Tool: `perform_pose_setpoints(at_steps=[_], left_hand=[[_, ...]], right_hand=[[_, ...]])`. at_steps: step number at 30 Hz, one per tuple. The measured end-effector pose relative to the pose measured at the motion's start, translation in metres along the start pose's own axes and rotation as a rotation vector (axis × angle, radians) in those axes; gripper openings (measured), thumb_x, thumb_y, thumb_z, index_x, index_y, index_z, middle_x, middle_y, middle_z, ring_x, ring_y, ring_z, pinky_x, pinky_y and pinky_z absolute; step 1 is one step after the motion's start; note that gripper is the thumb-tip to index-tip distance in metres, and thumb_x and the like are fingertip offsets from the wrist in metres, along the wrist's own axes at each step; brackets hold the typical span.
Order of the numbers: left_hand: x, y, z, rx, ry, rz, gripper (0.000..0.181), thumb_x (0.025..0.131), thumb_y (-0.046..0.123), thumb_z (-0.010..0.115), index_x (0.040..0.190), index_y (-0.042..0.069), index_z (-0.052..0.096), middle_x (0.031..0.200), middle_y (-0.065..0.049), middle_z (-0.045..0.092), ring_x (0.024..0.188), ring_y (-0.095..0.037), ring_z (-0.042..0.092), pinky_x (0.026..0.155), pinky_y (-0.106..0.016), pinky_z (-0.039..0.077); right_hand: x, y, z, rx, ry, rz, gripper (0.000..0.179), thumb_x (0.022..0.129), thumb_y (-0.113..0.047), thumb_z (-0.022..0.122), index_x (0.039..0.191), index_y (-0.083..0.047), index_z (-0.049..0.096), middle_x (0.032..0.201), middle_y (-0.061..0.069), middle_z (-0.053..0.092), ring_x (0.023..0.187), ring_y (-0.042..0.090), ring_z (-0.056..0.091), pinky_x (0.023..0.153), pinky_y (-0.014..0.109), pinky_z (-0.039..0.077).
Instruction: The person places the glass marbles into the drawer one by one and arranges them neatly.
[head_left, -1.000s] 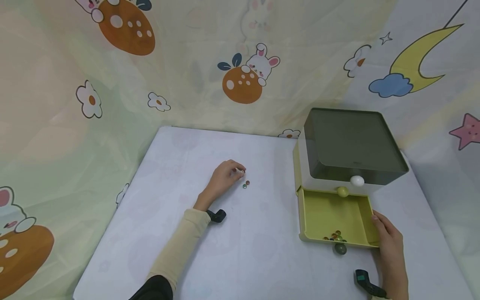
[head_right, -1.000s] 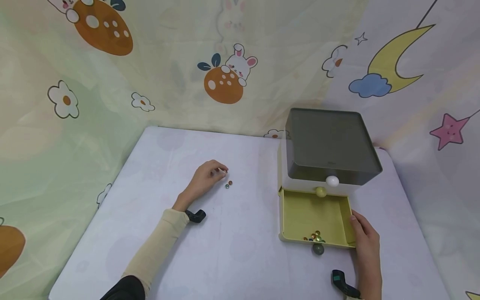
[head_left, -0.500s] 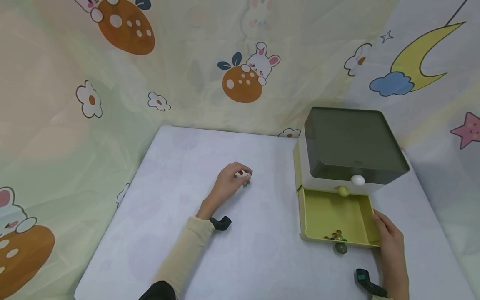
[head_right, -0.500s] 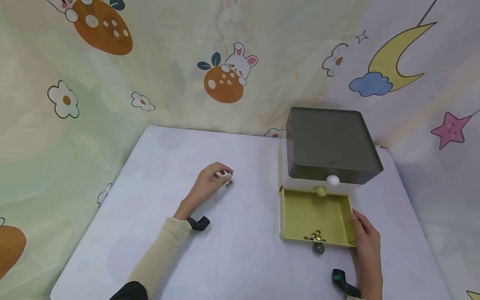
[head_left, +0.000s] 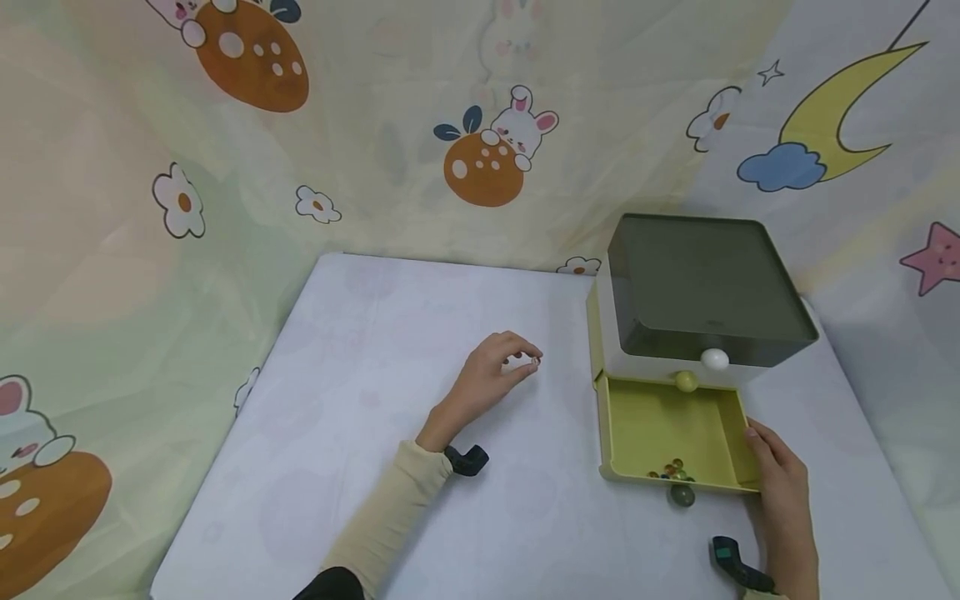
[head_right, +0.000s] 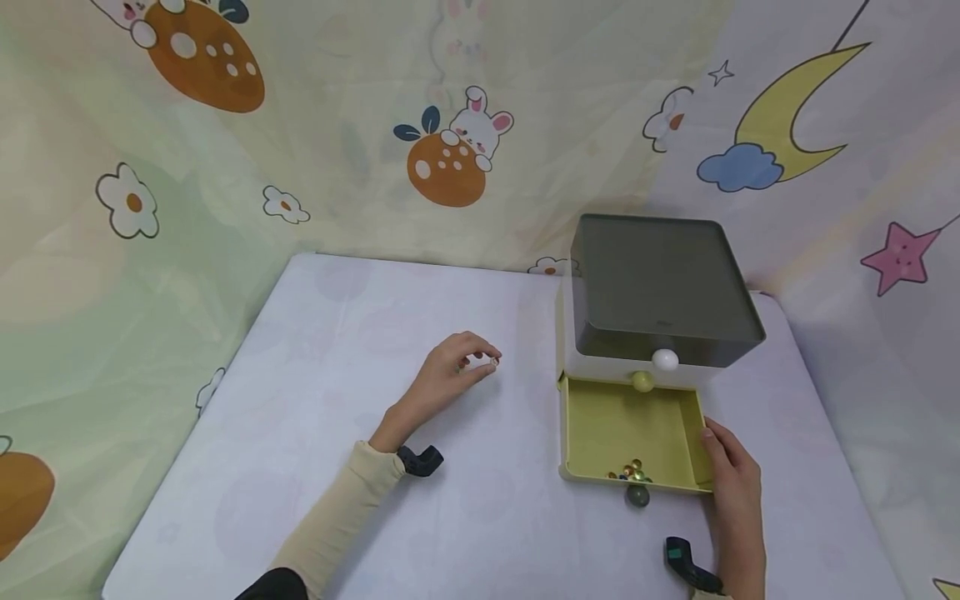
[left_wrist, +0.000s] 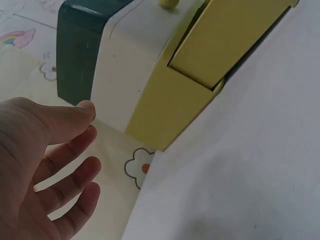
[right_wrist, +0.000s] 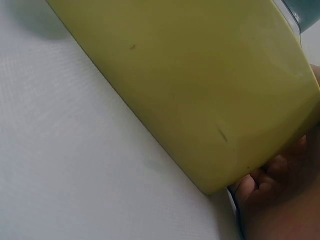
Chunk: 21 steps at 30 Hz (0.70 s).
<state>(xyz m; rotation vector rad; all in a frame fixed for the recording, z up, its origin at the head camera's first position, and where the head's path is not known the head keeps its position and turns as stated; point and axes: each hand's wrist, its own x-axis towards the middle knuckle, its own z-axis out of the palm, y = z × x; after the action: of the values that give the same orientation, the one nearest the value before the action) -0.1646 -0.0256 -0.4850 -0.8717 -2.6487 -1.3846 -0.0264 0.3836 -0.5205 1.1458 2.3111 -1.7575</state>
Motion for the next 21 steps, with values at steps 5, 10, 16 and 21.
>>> perform_pose_setpoints(at_steps=[5,10,16,21], left_hand=[[0.003,0.011,0.011,-0.03,-0.039,0.026,0.017,0.1,0.023,0.072,0.117,0.026,0.073,0.117,0.011,0.071,0.11,-0.022,0.064,0.09,-0.033,0.053],[0.004,0.024,0.023,-0.05,-0.053,0.038,0.017,0.1,0.024,0.072,0.117,0.026,0.073,0.117,0.012,0.07,0.109,-0.016,0.063,0.09,-0.03,0.054],[0.005,0.035,0.038,-0.076,-0.063,0.091,0.018,0.1,0.024,0.073,0.118,0.023,0.074,0.115,0.01,0.071,0.108,-0.019,0.065,0.09,-0.023,0.052],[0.006,0.044,0.048,-0.077,-0.082,0.116,0.02,0.1,0.025,0.072,0.119,0.02,0.074,0.115,0.01,0.071,0.107,-0.017,0.065,0.09,-0.025,0.055]], right_hand=[[0.002,-0.002,-0.001,-0.005,-0.011,0.017,0.069,0.104,-0.064,0.044,0.163,-0.029,0.036,0.175,-0.014,0.018,0.165,0.015,0.007,0.134,0.045,0.007],[0.002,0.001,-0.001,0.004,-0.015,0.018,0.068,0.105,-0.063,0.044,0.163,-0.028,0.036,0.175,-0.013,0.018,0.165,0.015,0.007,0.134,0.045,0.007],[0.003,0.003,-0.002,0.009,-0.018,0.01,0.065,0.106,-0.06,0.044,0.163,-0.028,0.037,0.174,-0.014,0.02,0.165,0.015,0.008,0.134,0.045,0.009],[0.002,0.0,-0.003,0.017,-0.022,0.014,0.067,0.105,-0.063,0.044,0.163,-0.03,0.036,0.174,-0.015,0.018,0.165,0.014,0.007,0.134,0.045,0.007]])
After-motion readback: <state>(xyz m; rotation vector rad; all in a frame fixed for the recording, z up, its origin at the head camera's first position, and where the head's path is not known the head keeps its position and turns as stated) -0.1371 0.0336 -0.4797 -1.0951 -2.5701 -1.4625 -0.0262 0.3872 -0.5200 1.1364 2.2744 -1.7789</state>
